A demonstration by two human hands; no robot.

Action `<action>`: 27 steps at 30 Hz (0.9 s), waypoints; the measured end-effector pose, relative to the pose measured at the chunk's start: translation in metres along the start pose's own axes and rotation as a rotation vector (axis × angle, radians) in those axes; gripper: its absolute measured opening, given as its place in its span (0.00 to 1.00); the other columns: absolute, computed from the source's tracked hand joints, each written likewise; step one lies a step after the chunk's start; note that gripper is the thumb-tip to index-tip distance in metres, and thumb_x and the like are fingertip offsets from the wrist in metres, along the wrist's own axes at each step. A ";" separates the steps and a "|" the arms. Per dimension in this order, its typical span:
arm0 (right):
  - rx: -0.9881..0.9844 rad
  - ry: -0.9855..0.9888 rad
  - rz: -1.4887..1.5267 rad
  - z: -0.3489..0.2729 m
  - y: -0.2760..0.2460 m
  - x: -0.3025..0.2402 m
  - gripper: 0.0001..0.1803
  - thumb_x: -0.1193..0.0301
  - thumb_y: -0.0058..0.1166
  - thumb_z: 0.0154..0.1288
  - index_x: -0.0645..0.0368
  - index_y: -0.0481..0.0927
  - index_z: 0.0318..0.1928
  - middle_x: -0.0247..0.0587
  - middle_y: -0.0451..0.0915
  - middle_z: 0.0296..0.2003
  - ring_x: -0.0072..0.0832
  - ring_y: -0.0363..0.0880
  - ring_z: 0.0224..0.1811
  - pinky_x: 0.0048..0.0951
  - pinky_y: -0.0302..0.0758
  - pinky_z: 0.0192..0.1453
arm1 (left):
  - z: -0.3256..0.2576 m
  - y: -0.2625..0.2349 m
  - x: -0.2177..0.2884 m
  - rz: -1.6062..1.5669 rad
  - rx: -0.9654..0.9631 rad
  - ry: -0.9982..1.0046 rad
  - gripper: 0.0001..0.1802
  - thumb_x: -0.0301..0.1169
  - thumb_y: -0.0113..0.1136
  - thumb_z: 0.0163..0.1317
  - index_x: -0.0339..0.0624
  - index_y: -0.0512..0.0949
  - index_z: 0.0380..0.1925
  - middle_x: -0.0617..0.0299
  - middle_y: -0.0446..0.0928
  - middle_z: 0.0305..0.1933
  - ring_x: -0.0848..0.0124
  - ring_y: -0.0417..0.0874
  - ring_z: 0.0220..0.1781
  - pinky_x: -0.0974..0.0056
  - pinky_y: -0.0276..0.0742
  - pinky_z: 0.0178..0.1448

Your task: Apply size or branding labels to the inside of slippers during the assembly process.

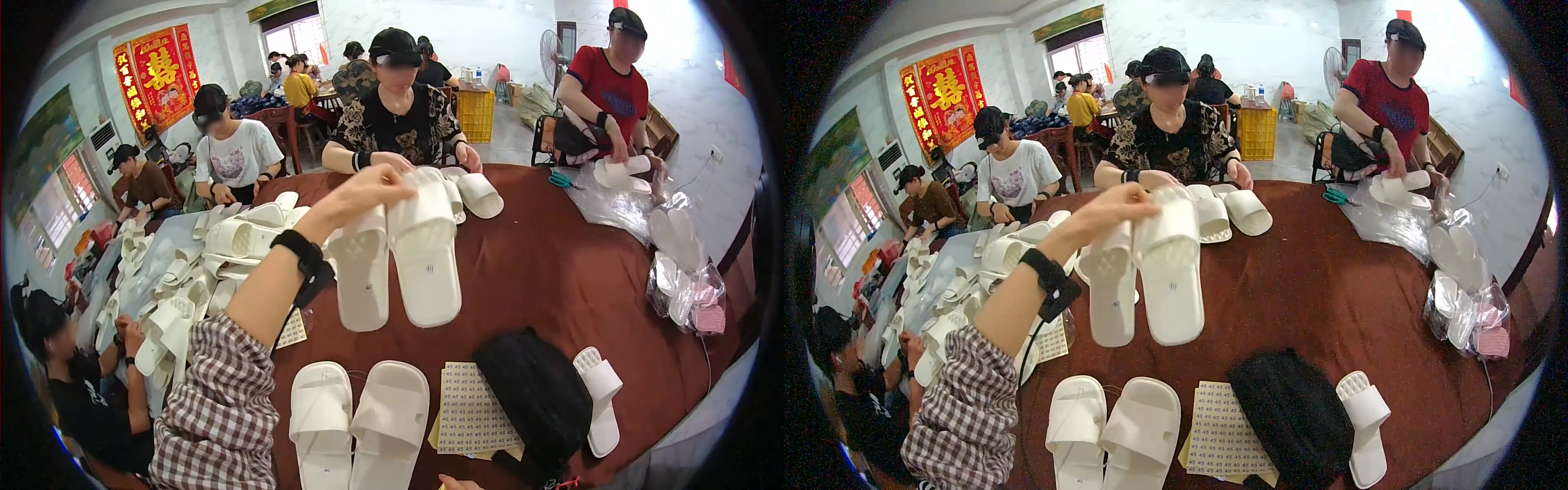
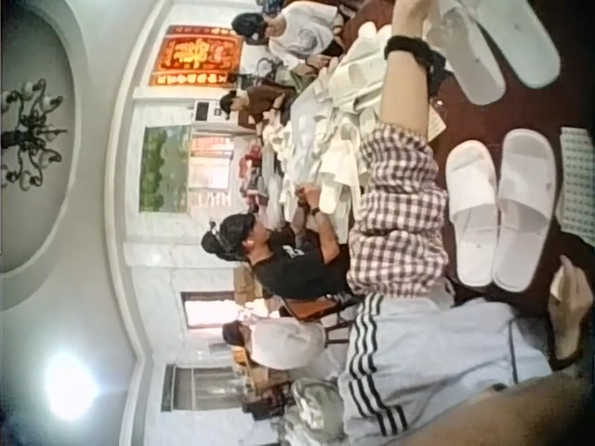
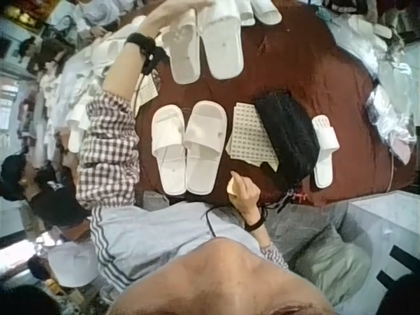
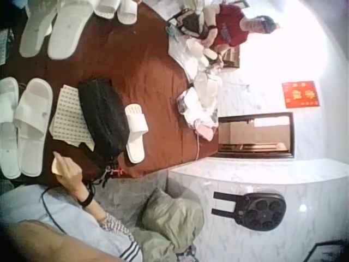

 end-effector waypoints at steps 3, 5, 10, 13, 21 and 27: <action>0.008 0.005 0.003 0.001 0.001 -0.002 0.26 0.76 0.60 0.53 0.56 0.82 0.56 0.44 0.81 0.34 0.40 0.82 0.32 0.36 0.79 0.35 | 0.008 0.035 0.004 0.062 -0.207 -0.035 0.24 0.48 0.64 0.65 0.36 0.79 0.46 0.60 0.78 0.46 0.72 0.75 0.52 0.67 0.67 0.59; 0.029 0.020 -0.003 0.003 -0.003 -0.003 0.26 0.77 0.60 0.52 0.56 0.82 0.56 0.44 0.81 0.33 0.41 0.82 0.31 0.36 0.79 0.35 | 0.025 0.073 -0.008 0.040 -0.339 0.049 0.25 0.49 0.63 0.65 0.36 0.80 0.45 0.60 0.79 0.46 0.72 0.76 0.51 0.66 0.69 0.58; 0.006 0.017 0.028 0.008 -0.001 -0.006 0.26 0.77 0.61 0.53 0.56 0.82 0.56 0.43 0.81 0.33 0.40 0.82 0.31 0.36 0.79 0.34 | 0.011 0.115 -0.037 0.358 -0.375 0.270 0.28 0.42 0.63 0.65 0.38 0.76 0.61 0.51 0.77 0.63 0.60 0.79 0.63 0.60 0.70 0.70; 0.032 0.016 0.021 0.009 -0.003 -0.004 0.27 0.77 0.61 0.51 0.56 0.82 0.56 0.43 0.81 0.33 0.40 0.82 0.31 0.36 0.79 0.34 | 0.006 0.108 -0.048 0.076 -0.131 0.200 0.24 0.35 0.60 0.66 0.40 0.76 0.61 0.49 0.79 0.59 0.58 0.82 0.59 0.60 0.78 0.63; -0.020 0.037 0.006 0.006 -0.006 -0.002 0.29 0.77 0.62 0.47 0.56 0.82 0.56 0.43 0.81 0.34 0.40 0.82 0.32 0.36 0.79 0.35 | -0.087 0.126 -0.060 0.140 -0.066 -0.077 0.13 0.31 0.57 0.63 0.33 0.82 0.40 0.47 0.83 0.38 0.53 0.85 0.43 0.53 0.79 0.50; -0.002 0.033 0.053 0.009 -0.005 -0.003 0.29 0.77 0.63 0.47 0.55 0.82 0.55 0.43 0.81 0.34 0.40 0.82 0.32 0.36 0.79 0.34 | -0.098 0.188 -0.075 0.326 -0.288 0.271 0.34 0.43 0.59 0.68 0.45 0.65 0.70 0.34 0.68 0.61 0.38 0.68 0.67 0.43 0.66 0.68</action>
Point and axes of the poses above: each hand's wrist, its own z-axis towards the middle knuckle, its own y-axis out of the palm, x = y × z, the point moved 1 cm from there along z, towards the middle knuckle
